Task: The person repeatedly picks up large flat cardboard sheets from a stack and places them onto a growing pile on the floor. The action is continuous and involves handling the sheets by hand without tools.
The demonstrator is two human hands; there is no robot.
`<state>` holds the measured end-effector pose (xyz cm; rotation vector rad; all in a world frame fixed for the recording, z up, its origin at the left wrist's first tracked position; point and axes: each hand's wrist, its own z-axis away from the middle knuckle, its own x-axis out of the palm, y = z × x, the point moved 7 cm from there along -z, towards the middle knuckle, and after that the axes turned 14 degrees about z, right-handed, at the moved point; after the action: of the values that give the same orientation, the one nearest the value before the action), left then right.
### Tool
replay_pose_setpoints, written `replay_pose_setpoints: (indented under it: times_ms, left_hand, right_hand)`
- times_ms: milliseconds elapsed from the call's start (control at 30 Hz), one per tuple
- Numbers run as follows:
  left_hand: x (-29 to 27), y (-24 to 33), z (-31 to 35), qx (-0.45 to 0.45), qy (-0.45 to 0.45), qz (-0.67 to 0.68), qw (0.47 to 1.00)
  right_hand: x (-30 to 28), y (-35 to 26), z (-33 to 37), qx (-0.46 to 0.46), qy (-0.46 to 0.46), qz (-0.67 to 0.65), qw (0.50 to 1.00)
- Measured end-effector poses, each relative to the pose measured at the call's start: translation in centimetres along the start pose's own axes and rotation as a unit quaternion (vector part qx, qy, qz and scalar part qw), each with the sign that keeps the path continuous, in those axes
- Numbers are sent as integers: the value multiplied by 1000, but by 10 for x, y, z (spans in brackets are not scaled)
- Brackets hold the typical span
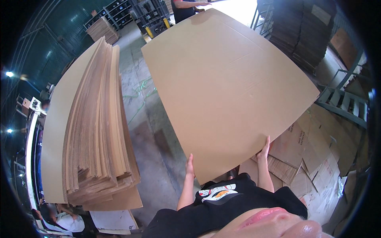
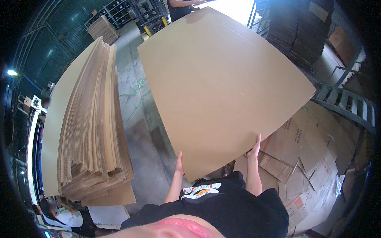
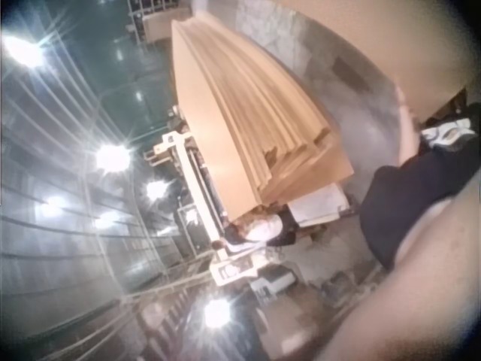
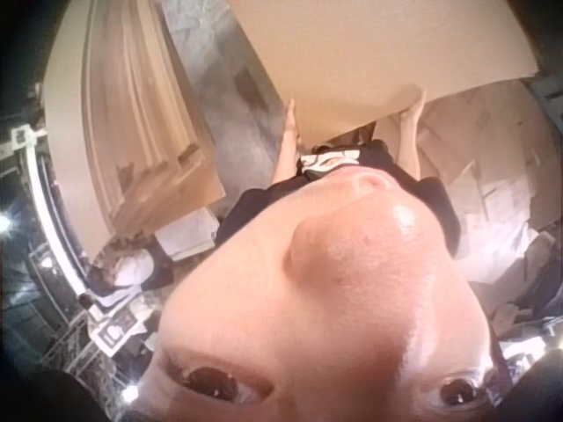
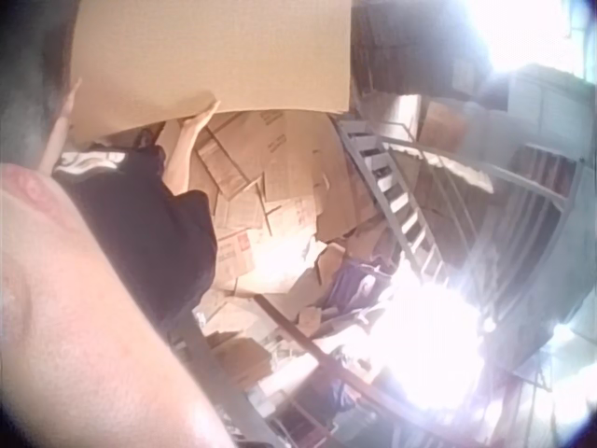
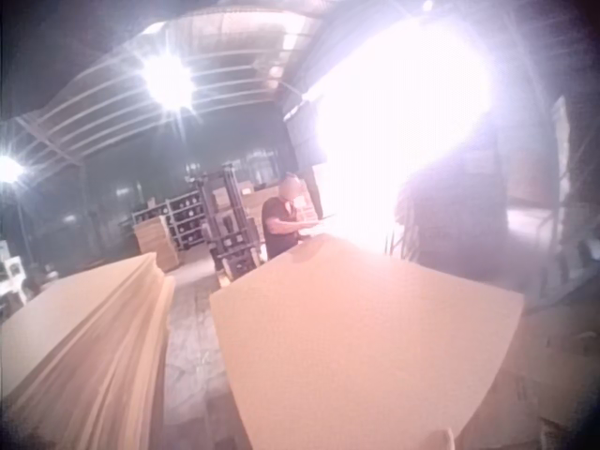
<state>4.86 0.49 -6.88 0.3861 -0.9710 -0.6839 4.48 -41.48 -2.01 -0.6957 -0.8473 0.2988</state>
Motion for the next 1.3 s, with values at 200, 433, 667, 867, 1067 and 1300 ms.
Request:
replay_pose_setpoints:
  times_ms: [200, 433, 667, 867, 1067, 1300]
  left_hand:
    - [9, 5, -3, 6, -15, -25, 1000]
    - [13, 11, -2, -48, -2, -18, 999]
    - [34, 25, 14, -2, 5, -31, 1000]
    - [48, 20, 16, 181, 34, -201, 962]
    - [35, 31, 25, 207, 157, -504, 824]
    - [103, 54, 37, 318, 67, -564, 759]
  right_hand:
    - [-2, -2, -1, -17, 14, 7, 1000]
    - [3, -4, 4, 34, 36, -26, 998]
    - [-7, -19, -9, 48, -28, 99, 994]
    - [-83, -43, -34, -114, 73, 386, 913]
    - [-136, -171, -106, -131, 164, 42, 977]
    - [-147, -190, -129, -91, 151, 57, 983]
